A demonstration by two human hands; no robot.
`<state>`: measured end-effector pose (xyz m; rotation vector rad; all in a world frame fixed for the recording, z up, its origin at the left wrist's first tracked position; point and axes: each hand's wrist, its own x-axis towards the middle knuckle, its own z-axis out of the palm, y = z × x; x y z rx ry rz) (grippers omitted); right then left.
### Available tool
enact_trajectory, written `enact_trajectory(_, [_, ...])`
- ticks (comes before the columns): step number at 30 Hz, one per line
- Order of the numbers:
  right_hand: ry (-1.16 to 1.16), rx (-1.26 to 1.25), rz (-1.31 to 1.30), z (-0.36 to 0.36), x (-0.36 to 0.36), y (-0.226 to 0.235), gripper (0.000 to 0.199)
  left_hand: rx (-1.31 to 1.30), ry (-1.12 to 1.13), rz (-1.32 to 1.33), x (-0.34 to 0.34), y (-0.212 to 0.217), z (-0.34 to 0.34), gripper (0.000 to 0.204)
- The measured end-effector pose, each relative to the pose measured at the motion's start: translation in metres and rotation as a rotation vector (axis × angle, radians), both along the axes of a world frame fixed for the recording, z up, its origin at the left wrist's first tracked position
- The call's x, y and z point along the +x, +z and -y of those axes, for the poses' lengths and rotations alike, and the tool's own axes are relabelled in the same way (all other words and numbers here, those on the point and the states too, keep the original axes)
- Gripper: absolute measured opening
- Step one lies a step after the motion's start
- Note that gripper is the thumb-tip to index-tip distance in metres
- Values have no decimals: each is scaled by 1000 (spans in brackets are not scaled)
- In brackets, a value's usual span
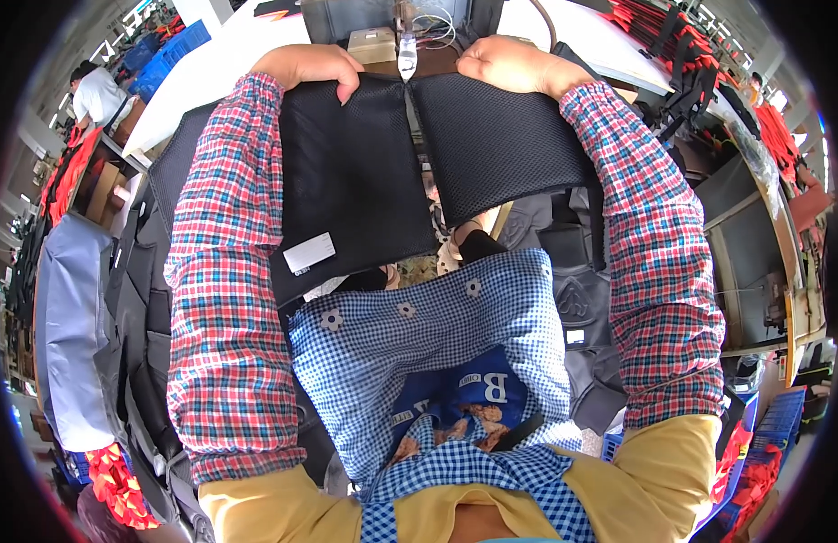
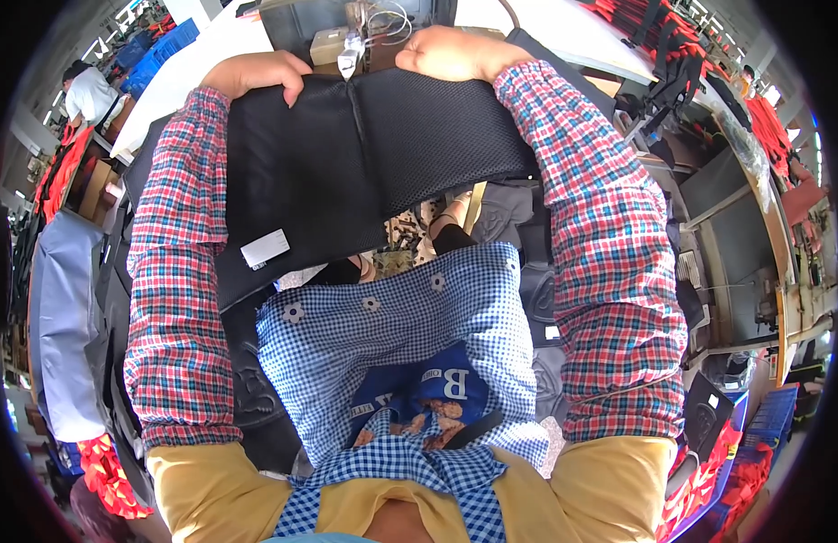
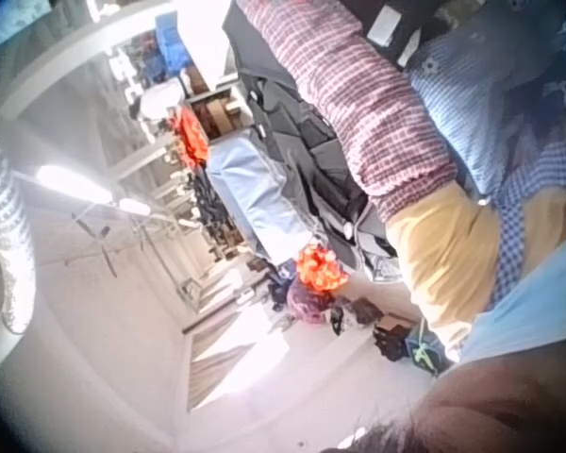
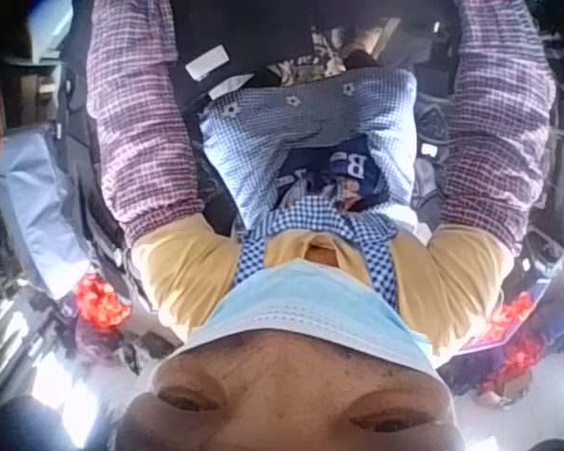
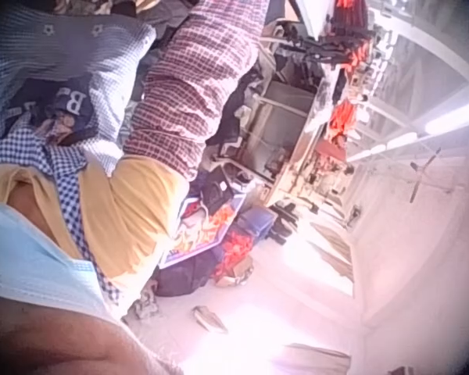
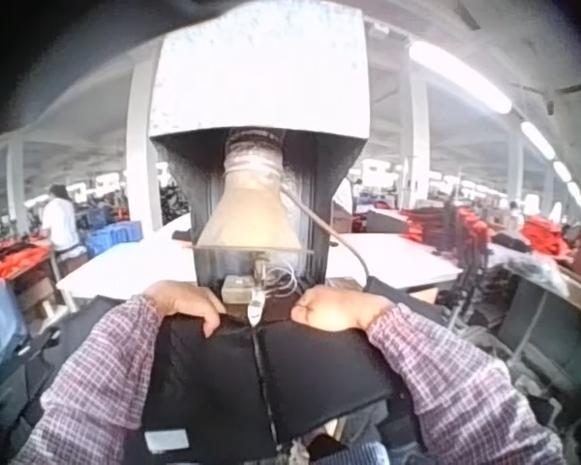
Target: Feeding fabric pieces into a machine for assembly in a factory setting.
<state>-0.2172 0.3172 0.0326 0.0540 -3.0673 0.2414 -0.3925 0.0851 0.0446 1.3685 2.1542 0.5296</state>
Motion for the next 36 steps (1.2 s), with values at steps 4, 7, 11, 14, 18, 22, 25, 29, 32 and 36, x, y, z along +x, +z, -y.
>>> enact_trajectory(4, [23,-43,-90,-1,-2,-6,39,22,120,-94,3,2,-3,16])
enact_trajectory(7, [14,-42,-92,-5,-5,-8,39,64,150,-72,3,1,-6,14])
enact_trajectory(11, [0,-32,-89,-8,-9,-8,39,25,173,-84,-3,1,-15,16])
enact_trajectory(14, [16,-39,-122,-4,-14,-9,39,-40,172,-102,-14,6,-11,25])
enact_trajectory(18, [-1,-38,-140,-8,-16,-9,39,-13,168,-126,-14,4,-14,38])
enact_trajectory(22, [-22,19,-96,-11,-17,-8,38,50,167,-88,-9,-2,-17,15])
enact_trajectory(25, [3,-17,-172,-15,-13,-14,38,98,146,-153,-10,-5,-18,16])
enact_trajectory(29, [213,69,-216,-19,1,3,32,277,-145,-292,-46,-11,23,12])
enact_trajectory(32, [-41,14,-277,-65,57,15,40,-40,-232,-260,-78,7,80,21])
enact_trajectory(36, [-505,242,-386,-174,183,-2,33,141,217,-5,-50,18,185,25])
